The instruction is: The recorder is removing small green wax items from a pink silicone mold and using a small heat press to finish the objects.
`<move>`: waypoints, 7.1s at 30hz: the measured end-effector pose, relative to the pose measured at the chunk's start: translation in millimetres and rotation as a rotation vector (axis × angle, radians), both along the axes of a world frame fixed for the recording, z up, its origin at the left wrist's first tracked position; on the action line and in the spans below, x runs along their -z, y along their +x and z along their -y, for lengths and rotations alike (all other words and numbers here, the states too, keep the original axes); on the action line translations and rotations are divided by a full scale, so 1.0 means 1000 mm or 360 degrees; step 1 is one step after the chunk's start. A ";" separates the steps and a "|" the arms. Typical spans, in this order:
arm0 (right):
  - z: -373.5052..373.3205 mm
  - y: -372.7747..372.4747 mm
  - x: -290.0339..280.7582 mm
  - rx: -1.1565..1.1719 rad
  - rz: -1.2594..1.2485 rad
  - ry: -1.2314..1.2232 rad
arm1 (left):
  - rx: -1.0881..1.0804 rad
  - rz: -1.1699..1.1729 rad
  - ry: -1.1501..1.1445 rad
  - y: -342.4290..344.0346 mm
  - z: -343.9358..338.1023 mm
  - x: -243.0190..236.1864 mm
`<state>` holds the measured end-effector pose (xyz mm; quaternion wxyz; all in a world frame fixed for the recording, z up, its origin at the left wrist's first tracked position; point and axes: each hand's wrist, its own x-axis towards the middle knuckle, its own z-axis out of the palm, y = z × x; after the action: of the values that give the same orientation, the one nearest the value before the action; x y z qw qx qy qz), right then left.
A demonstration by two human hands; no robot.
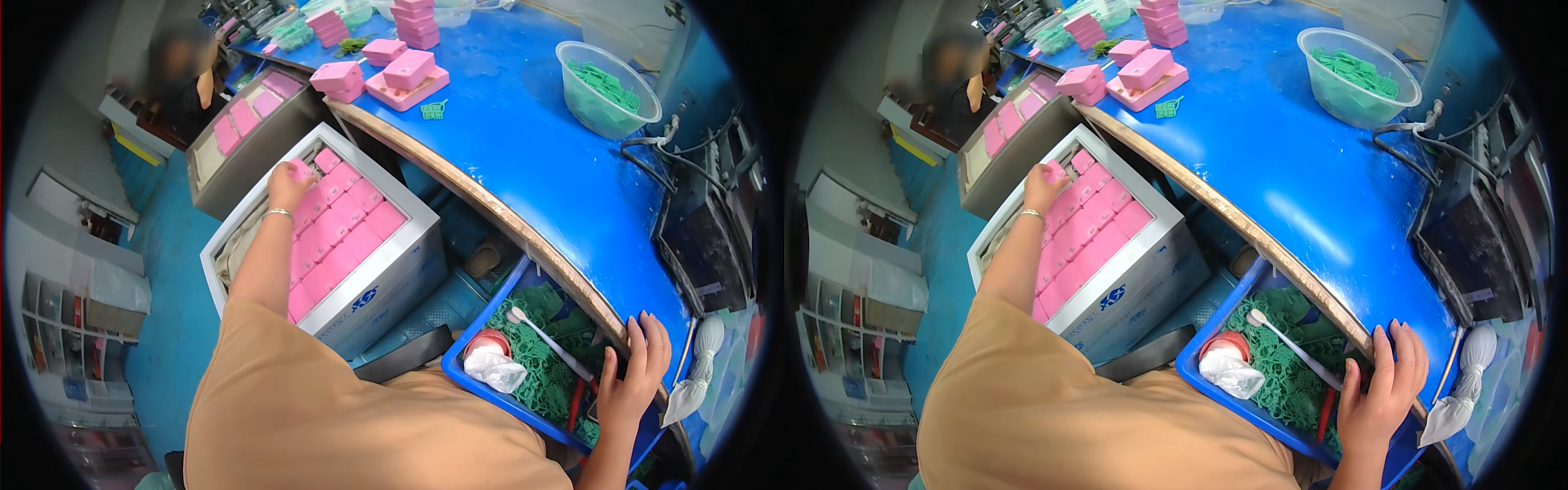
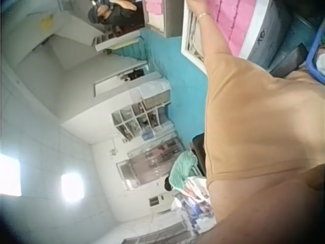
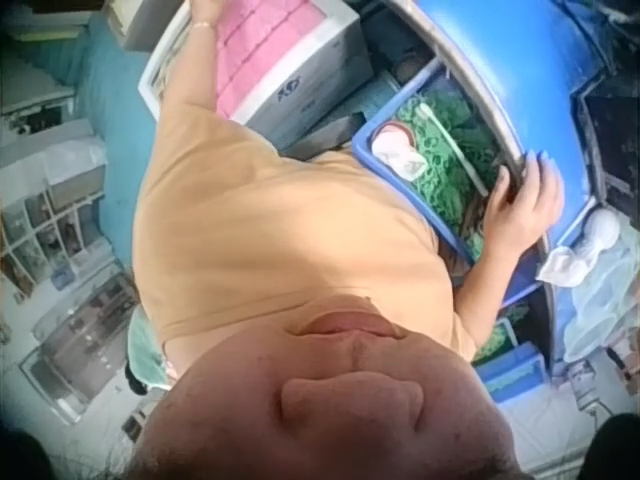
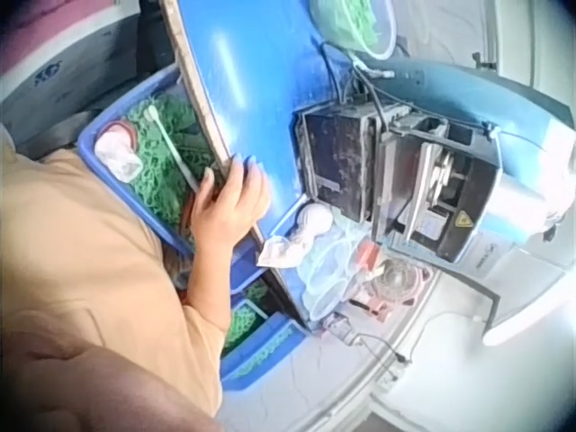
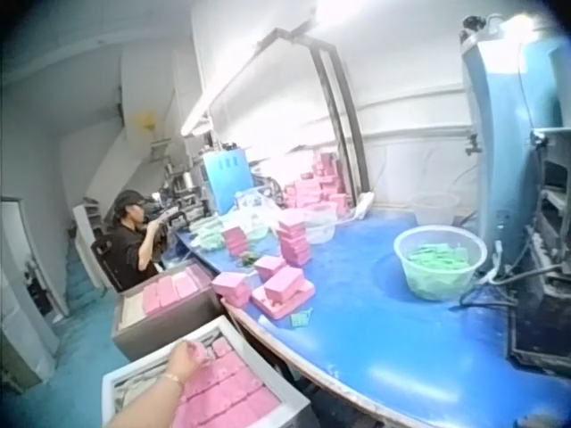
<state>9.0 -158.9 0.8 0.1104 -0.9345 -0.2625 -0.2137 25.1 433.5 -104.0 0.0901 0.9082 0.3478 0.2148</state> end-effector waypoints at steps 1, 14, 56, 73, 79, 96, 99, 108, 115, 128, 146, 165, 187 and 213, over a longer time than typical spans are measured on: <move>-0.002 0.001 0.001 0.0017 0.0022 -0.0033 | 0.0099 -0.0013 -0.0067 0.005 -0.011 0.010; -0.007 0.009 0.011 0.0095 0.0261 -0.0144 | -0.0818 -0.0606 -0.0117 -0.026 -0.100 0.060; 0.004 -0.035 -0.007 -0.0594 -0.0478 0.1024 | 0.2037 -0.0294 -0.3003 -0.033 0.427 -0.114; 0.026 -0.018 -0.003 0.0154 -0.1431 0.3363 | 0.1227 -0.0005 -0.4352 -0.024 0.432 -0.102; 0.030 -0.028 0.006 -0.0410 -0.1685 0.2855 | 0.2056 0.0158 -0.2683 -0.039 0.429 -0.120; 0.035 -0.036 -0.013 -0.0780 -0.0925 0.1316 | 0.1968 -0.0681 -0.3184 -0.037 0.431 -0.109; 0.034 -0.037 -0.030 -0.0539 -0.0692 0.1158 | 0.1977 -0.1294 -0.2967 -0.030 0.429 -0.120; 0.007 -0.058 -0.019 -0.0768 -0.0949 0.0915 | 0.1354 -0.0091 -0.4108 -0.016 0.440 -0.097; 0.011 -0.038 -0.025 -0.0284 -0.0826 0.1413 | 0.1501 -0.0105 -0.3536 -0.027 0.441 -0.102; 0.009 -0.046 -0.012 -0.0348 -0.1593 0.2238 | 0.1704 -0.0129 -0.3405 -0.031 0.438 -0.107; 0.015 -0.034 -0.021 -0.0175 -0.0772 0.1346 | 0.2101 -0.0211 -0.2751 -0.030 0.444 -0.099; 0.018 -0.029 -0.015 -0.0567 -0.0393 0.0975 | 0.2077 -0.0175 -0.2856 -0.030 0.439 -0.092; 0.019 -0.039 -0.017 -0.0491 -0.0477 0.1065 | 0.2062 -0.0490 -0.3209 -0.031 0.432 -0.093; 0.035 -0.043 -0.006 -0.0439 -0.1527 0.2874 | 0.2034 0.1011 -0.1094 0.037 0.429 -0.101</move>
<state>-34.1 -194.2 7.1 0.8877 -0.4521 -0.0375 0.0788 62.1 4.6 -2.5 0.5663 0.7486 -0.2367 0.2509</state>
